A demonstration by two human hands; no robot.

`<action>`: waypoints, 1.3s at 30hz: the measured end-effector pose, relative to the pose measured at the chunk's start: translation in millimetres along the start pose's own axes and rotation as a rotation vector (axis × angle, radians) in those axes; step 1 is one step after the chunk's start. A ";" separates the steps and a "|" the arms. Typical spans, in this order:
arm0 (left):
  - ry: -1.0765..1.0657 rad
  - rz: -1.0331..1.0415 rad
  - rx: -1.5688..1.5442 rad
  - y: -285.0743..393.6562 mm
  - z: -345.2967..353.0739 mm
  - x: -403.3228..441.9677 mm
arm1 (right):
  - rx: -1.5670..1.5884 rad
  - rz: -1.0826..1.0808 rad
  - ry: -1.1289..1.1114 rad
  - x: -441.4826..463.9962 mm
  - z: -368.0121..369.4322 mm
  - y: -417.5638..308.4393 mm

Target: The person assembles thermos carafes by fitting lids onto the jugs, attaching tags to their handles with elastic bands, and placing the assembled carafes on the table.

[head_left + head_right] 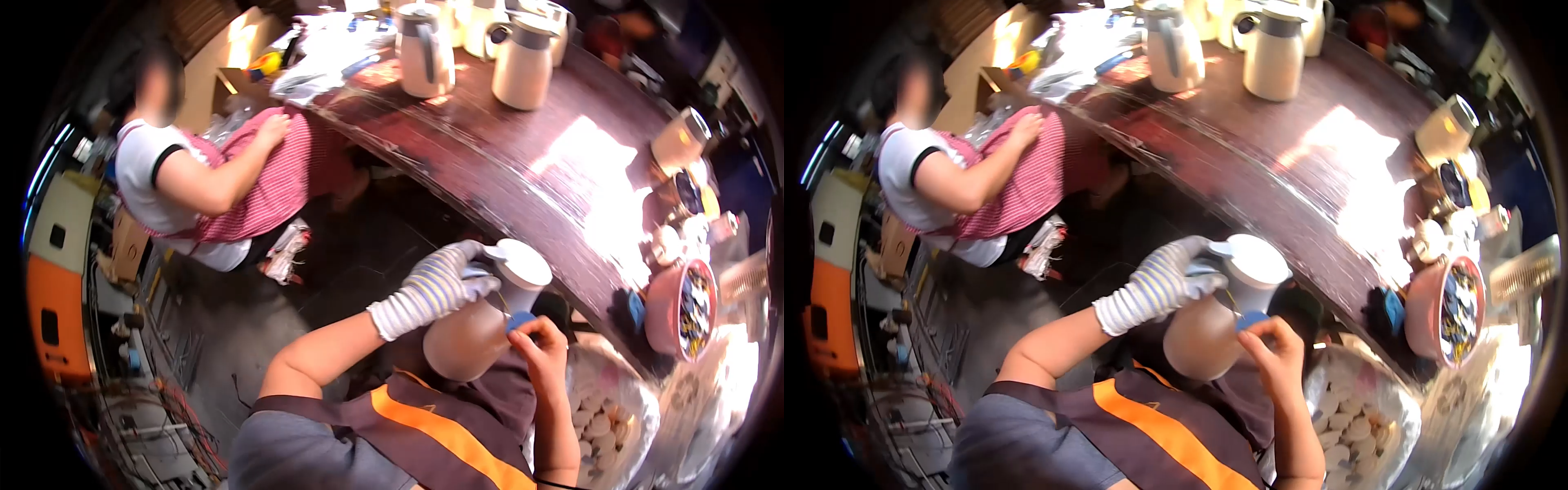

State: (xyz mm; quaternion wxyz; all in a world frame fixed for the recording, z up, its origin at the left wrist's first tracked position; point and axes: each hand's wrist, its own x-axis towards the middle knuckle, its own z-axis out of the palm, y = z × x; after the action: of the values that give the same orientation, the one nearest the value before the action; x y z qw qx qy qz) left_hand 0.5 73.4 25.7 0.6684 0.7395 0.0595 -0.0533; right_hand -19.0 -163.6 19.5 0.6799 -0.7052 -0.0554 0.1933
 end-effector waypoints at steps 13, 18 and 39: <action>0.107 0.091 0.403 23.5 -11.7 -12.9 | -0.250 -0.062 -0.218 -27.1 16.6 -2.2; 0.098 0.018 0.278 21.7 -12.7 -10.6 | -0.033 0.038 -0.112 -26.3 8.7 -1.9; 0.558 0.438 -0.205 96.3 -87.5 28.3 | 0.229 0.138 -0.016 -24.3 -25.2 34.8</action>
State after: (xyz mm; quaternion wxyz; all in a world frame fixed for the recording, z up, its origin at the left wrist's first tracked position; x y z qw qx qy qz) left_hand 43.7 151.4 124.6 0.6926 0.6501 0.0846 0.3009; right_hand -39.0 -197.9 -9.8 0.7407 -0.6234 0.0102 0.2504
